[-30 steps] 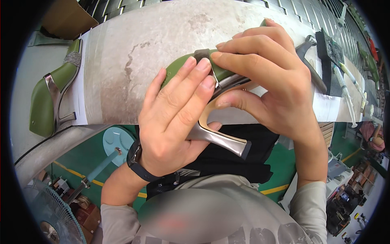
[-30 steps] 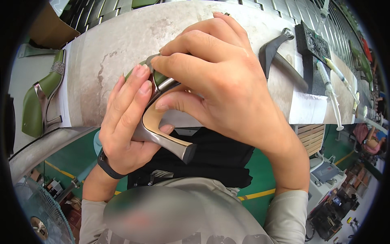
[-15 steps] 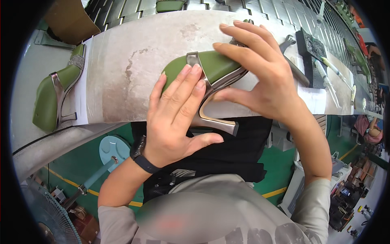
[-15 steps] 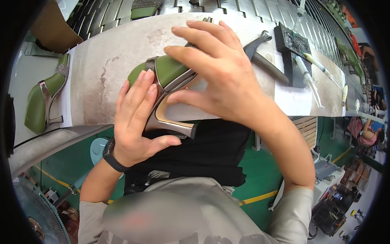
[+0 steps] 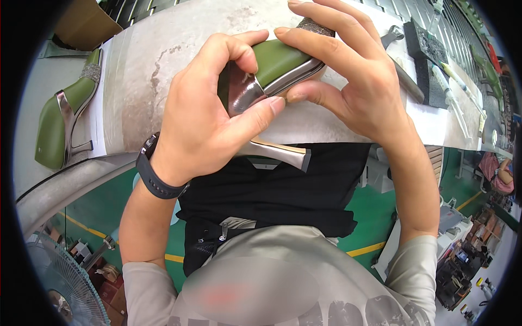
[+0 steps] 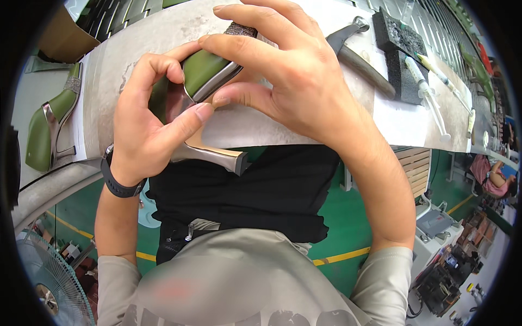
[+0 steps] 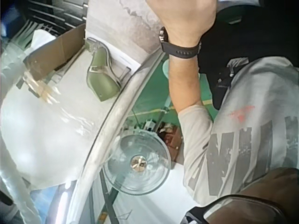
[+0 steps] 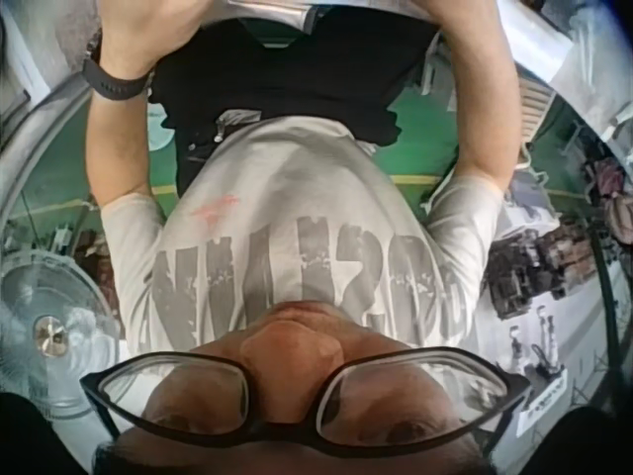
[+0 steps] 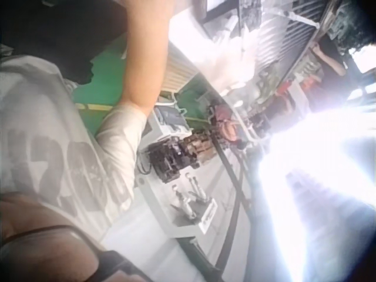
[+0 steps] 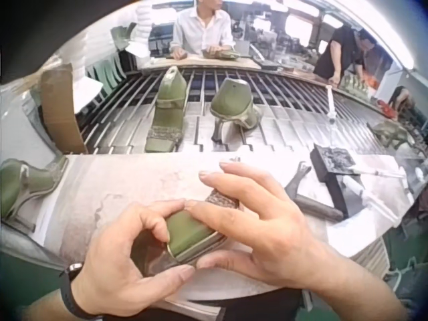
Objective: The person assembles high-heeled shoes on shoe lasts by hammering the shoe parts with a hammer, applying adhesive with a syringe, pressing the soles onto the shoes by hand, and hammering the edges to secure them.
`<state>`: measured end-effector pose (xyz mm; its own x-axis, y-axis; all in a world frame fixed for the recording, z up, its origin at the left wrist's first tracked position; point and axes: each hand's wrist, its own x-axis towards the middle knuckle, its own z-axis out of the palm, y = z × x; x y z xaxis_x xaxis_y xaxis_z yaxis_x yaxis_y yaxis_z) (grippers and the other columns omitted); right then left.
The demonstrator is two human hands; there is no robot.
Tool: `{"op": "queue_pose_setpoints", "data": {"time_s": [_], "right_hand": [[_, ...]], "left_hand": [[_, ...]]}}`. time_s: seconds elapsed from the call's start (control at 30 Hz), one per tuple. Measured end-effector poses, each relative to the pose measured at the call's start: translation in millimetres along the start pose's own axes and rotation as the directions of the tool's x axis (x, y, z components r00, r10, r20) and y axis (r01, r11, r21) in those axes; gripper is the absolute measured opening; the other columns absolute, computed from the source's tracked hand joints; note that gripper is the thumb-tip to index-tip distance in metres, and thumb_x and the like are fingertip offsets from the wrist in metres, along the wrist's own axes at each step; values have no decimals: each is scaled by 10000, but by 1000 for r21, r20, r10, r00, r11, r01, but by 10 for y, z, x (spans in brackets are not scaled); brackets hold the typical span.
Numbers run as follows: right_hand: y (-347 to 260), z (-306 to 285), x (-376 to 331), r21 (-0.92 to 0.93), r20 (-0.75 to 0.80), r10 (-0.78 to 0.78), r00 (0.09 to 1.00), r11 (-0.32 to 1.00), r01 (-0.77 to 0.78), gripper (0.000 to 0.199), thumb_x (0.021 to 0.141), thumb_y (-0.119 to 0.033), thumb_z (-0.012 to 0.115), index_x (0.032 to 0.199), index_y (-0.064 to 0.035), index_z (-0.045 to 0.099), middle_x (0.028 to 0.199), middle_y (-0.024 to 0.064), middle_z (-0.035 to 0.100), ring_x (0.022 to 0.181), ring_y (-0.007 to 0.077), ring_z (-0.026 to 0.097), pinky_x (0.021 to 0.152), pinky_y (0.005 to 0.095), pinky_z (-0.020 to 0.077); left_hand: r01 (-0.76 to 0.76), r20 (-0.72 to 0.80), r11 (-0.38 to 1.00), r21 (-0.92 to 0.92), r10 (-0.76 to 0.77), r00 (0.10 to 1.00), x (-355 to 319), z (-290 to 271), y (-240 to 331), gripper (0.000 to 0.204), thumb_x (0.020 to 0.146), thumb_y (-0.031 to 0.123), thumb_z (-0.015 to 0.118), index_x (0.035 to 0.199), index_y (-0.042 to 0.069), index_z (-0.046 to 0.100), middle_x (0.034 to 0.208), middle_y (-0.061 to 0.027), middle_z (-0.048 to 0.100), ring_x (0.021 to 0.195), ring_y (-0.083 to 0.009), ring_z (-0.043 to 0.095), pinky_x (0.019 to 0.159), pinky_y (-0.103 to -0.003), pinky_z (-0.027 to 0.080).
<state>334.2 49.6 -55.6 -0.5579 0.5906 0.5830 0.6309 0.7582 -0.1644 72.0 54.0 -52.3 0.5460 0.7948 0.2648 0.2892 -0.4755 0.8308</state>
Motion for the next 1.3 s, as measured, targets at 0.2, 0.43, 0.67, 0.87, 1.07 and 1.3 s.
{"op": "queue_pose_setpoints", "data": {"time_s": [0.2,0.43,0.67,0.87,1.07,1.3], "right_hand": [[-287,-212,177,240,107,291,951,921,-308,587,785,-213,930,1319,-66,736,1368,222,648,1328,461,588,1090,527,519],[-200,-178,42,33,-59,398,915,917,-397,752,742,-307,957,1409,-89,686,1543,167,583,1401,386,567,1144,465,481],[-54,-358,-755,-229,-164,574,802,769,-597,468,879,42,645,1330,-55,725,1294,200,691,1199,378,644,1023,453,522],[-100,-449,-537,-312,-37,671,740,696,-647,411,862,48,653,1257,-34,729,1145,150,712,1021,341,678,865,402,555],[-359,-512,-422,669,-60,663,746,582,-463,301,889,-136,836,1153,-10,766,995,120,756,879,242,737,809,330,573],[-350,-669,-110,844,261,820,509,61,-533,383,921,-219,724,1134,98,696,1178,253,771,1083,296,757,1019,394,572]], "left_hand": [[12,-18,999,44,-11,1000,17,14,56,337,903,74,786,1040,62,478,1455,-185,656,778,-31,458,705,-201,430],[65,-115,997,29,-61,992,-27,90,89,392,837,84,806,1147,23,575,1346,-210,673,932,-295,637,843,-384,534],[62,95,990,123,-74,993,-15,13,182,734,912,17,746,1557,-49,402,1564,-270,506,1433,-303,534,1197,-406,427],[7,216,968,251,-63,974,395,115,275,969,833,110,810,1659,-32,323,1222,-294,703,1079,-452,696,1013,-432,518],[-106,357,965,239,14,934,409,24,284,1043,756,135,837,1657,-45,344,1387,-276,661,1142,-433,662,1036,-447,497],[-186,342,958,219,103,934,435,77,247,1059,706,84,856,1641,-51,376,1316,-216,683,1048,-384,670,950,-443,505]]}}
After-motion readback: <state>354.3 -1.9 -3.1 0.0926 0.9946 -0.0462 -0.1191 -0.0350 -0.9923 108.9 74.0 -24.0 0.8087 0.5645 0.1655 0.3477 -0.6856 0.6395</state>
